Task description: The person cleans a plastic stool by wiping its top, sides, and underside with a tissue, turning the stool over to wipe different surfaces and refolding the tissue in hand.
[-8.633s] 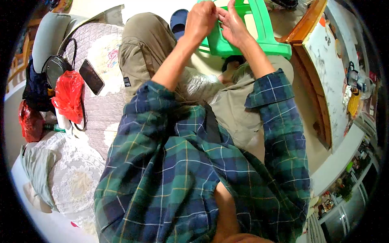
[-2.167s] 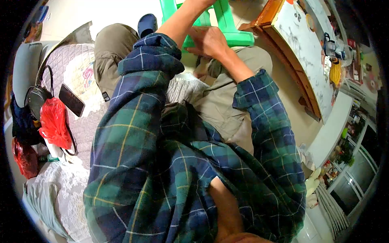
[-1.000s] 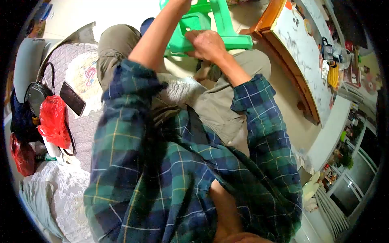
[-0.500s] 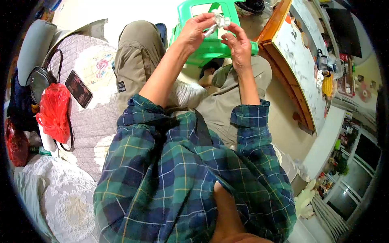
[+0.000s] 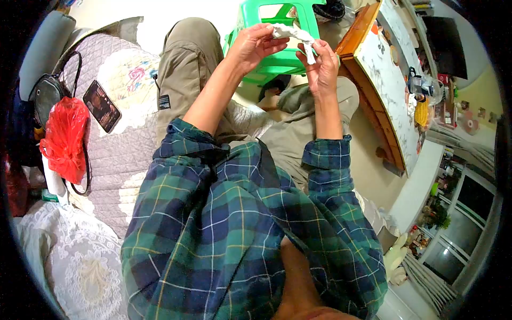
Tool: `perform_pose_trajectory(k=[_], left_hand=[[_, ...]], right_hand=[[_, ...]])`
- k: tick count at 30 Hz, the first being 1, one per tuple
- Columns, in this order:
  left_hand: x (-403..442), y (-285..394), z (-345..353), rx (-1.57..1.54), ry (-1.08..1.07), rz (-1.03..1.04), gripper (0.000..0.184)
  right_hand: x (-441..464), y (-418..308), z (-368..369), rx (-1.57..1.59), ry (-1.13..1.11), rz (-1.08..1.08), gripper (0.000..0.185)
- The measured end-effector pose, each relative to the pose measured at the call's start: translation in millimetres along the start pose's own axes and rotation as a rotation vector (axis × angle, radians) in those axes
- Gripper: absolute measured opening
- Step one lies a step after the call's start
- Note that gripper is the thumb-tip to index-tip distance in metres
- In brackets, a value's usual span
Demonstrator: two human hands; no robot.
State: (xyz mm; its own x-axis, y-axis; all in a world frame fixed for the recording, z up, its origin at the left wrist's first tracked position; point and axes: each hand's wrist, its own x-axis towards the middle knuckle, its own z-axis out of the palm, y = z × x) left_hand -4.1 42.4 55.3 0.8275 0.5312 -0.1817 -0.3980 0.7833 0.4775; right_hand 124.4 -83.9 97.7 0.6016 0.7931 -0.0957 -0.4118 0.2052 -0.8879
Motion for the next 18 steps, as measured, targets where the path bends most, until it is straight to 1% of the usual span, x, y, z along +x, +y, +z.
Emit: perform_pose_trajectory(k=[2,3,4,5,8,9,11,12,13,15,16,18], left_hand=[[-2,0,-2,-0.048,-0.023,-0.005,0.016],[0,-2,-5,0.069,0.052,0.027,0.014],[-1,0,-4,0.185,0.126,0.059,0.013],[-2,2,-4,0.179,0.129,0.063,0.013],[-7,5,-6,0.23,0.116,0.031,0.017],[-6,5,-7,0.242,0.117,0.035,0.017],[-3,6,-9,0.248,0.117,0.037,0.016],[-2,8,-13,0.281,0.141,0.059,0.016],[-2,10,-16,0.314,0.167,0.083,0.015],[-6,12,-19,0.337,0.178,0.104,0.012],[-4,11,-20,0.316,0.197,0.12,0.012],[-2,9,-20,0.293,0.214,0.132,0.012]], right_hand=[[-3,-2,7,-0.003,0.009,0.037,0.018],[-4,-3,10,-0.002,0.02,0.072,0.02],[-4,-2,16,-0.07,-0.016,0.032,0.033],[-6,-2,21,-0.075,-0.021,0.035,0.033],[-16,2,43,-0.449,-0.079,-0.066,0.049],[-14,8,38,-0.453,-0.078,-0.063,0.049],[-7,19,30,-0.915,-0.111,-0.201,0.037],[-7,17,21,-0.804,-0.114,-0.036,0.024],[-11,11,27,-0.661,-0.137,0.023,0.018],[-19,-1,36,-0.378,-0.081,0.264,0.018],[-18,0,29,-0.38,-0.081,0.269,0.018],[-14,4,15,-0.255,-0.104,0.246,0.018]])
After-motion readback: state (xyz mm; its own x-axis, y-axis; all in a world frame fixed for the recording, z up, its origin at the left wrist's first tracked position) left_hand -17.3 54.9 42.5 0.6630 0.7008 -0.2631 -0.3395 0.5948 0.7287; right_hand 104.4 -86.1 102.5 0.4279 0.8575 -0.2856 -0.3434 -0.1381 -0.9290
